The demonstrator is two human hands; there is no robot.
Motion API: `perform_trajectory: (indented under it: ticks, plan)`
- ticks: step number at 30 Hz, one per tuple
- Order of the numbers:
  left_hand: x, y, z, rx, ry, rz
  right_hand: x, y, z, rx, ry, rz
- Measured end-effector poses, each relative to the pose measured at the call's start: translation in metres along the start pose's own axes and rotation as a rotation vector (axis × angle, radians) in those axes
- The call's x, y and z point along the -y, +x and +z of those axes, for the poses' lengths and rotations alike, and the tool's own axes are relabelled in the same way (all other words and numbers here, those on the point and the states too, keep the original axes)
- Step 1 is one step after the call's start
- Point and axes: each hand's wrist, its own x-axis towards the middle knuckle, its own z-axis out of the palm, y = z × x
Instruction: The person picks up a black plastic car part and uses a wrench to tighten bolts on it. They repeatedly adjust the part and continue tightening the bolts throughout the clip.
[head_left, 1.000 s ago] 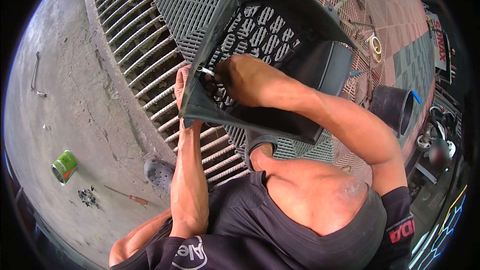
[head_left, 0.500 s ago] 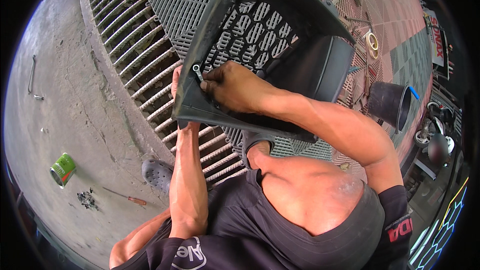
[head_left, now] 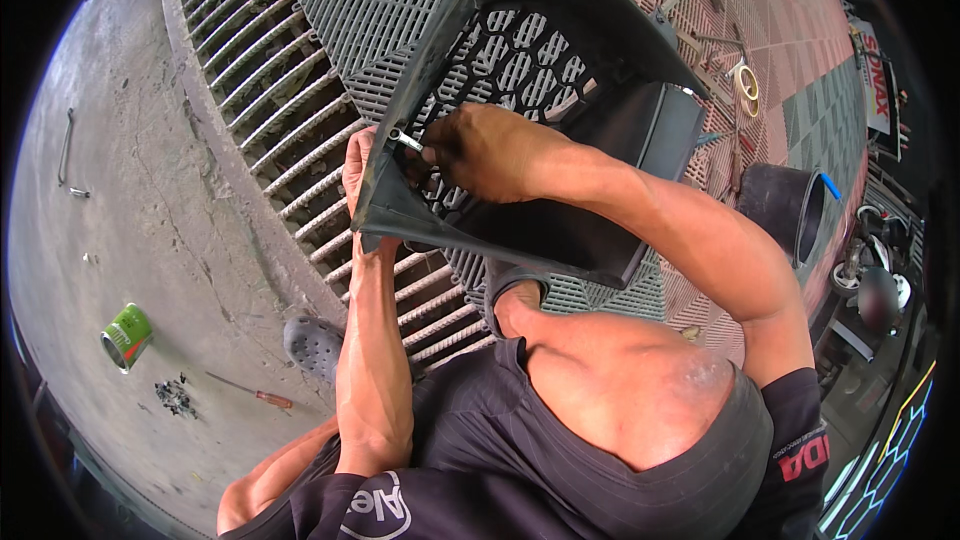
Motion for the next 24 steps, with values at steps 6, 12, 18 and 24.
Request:
perform_trajectory:
  ticks: [6, 12, 18, 24]
  plan:
    - [-0.001, -0.002, 0.005, -0.036, 0.149, 0.033, -0.002, 0.002, 0.003, -0.019, 0.067, 0.016]
    - [0.001, 0.007, 0.012, -0.055, -0.073, 0.003, 0.005, -0.005, 0.036, -0.235, 0.358, 0.061]
    - [-0.001, 0.014, -0.021, -0.019, 0.314, 0.056, 0.016, -0.029, 0.006, -0.213, 0.248, 0.075]
    - [-0.009, 0.001, -0.004, 0.05, 0.192, 0.037, -0.004, -0.036, 0.012, -0.505, 0.144, -0.272]
